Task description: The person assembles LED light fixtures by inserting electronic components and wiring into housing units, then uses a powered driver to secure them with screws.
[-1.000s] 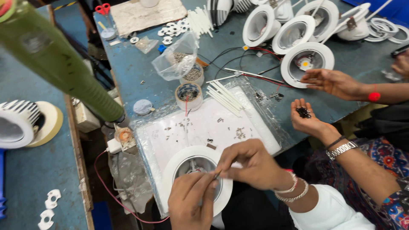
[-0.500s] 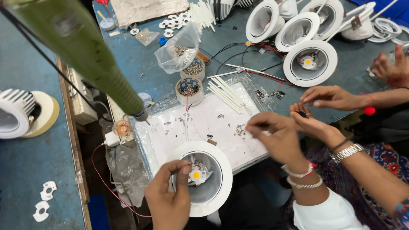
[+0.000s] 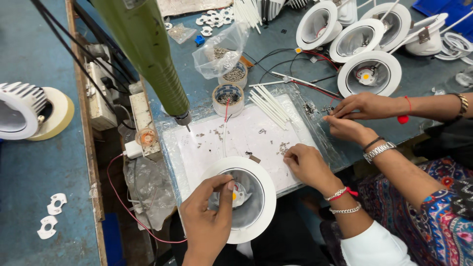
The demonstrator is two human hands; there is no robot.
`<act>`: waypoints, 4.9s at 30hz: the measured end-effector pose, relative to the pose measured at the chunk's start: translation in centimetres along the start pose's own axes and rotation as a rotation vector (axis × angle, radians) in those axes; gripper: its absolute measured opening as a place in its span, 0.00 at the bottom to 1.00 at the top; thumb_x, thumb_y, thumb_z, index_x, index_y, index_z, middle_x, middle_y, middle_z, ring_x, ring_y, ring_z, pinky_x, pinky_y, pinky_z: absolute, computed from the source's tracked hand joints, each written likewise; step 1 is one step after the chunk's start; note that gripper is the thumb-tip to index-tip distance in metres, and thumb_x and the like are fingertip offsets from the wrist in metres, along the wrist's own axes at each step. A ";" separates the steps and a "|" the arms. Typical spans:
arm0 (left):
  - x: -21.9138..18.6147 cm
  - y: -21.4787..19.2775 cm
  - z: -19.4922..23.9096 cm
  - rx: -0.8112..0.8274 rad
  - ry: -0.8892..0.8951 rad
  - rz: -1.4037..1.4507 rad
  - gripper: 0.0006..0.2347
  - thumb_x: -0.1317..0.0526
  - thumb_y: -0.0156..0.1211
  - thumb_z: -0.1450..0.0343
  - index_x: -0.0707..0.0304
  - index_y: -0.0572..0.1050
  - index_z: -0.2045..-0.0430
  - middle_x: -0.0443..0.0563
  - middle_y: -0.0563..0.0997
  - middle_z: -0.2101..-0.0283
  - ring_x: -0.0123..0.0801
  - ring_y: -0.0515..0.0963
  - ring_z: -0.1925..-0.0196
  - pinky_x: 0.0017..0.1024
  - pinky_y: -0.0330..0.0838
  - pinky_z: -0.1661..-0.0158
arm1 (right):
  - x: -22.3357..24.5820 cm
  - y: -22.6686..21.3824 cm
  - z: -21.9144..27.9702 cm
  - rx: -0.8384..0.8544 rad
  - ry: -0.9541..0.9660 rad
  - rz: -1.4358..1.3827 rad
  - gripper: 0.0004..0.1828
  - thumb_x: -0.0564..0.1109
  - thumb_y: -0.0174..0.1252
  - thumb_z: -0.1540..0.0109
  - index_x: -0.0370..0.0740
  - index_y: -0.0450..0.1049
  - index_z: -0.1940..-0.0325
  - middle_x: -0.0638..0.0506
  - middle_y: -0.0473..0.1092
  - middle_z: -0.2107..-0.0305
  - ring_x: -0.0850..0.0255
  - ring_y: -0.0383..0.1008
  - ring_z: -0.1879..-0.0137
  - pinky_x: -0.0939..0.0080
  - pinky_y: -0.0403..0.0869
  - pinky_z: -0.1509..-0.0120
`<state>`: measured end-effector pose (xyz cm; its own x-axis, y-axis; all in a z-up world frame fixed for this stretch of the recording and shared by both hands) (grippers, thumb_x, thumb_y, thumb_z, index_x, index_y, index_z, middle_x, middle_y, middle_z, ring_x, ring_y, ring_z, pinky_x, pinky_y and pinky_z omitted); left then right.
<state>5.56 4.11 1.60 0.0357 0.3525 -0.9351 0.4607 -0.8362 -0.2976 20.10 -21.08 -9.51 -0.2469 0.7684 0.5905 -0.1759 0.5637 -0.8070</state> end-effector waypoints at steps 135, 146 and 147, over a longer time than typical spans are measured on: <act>-0.7 -0.4 -0.3 -0.017 0.067 0.162 0.05 0.69 0.62 0.29 0.68 0.83 0.64 0.52 0.83 0.65 0.30 0.85 0.67 0.26 0.78 0.66 | 18.2 -4.3 2.6 0.139 -0.529 -0.489 0.08 0.33 0.66 0.43 0.33 0.81 0.59 0.49 0.81 0.64 0.63 0.84 0.60 0.66 0.81 0.55; -0.9 -0.8 -0.3 -0.036 0.080 0.146 0.06 0.69 0.62 0.29 0.67 0.83 0.62 0.54 0.82 0.62 0.36 0.85 0.63 0.29 0.78 0.63 | 19.0 -4.9 2.9 0.044 -0.590 -0.303 0.09 0.33 0.67 0.45 0.37 0.81 0.61 0.50 0.81 0.66 0.62 0.85 0.60 0.65 0.81 0.55; -0.9 -1.0 -0.4 -0.039 0.074 0.148 0.06 0.69 0.62 0.29 0.67 0.83 0.62 0.54 0.82 0.62 0.36 0.85 0.63 0.29 0.78 0.63 | 18.9 -4.7 2.9 0.043 -0.559 -0.280 0.10 0.33 0.67 0.46 0.38 0.81 0.62 0.50 0.80 0.68 0.61 0.83 0.62 0.64 0.79 0.59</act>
<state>5.42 4.78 2.78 0.1706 0.2584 -0.9509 0.4800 -0.8646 -0.1489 13.48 -10.15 5.45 -0.6450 0.3119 0.6976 -0.3411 0.6994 -0.6281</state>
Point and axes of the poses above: each hand's wrist, its own z-axis away from the middle knuckle, its own y-axis out of the palm, x = y × z, the point moved 5 cm from there along -z, towards the middle knuckle
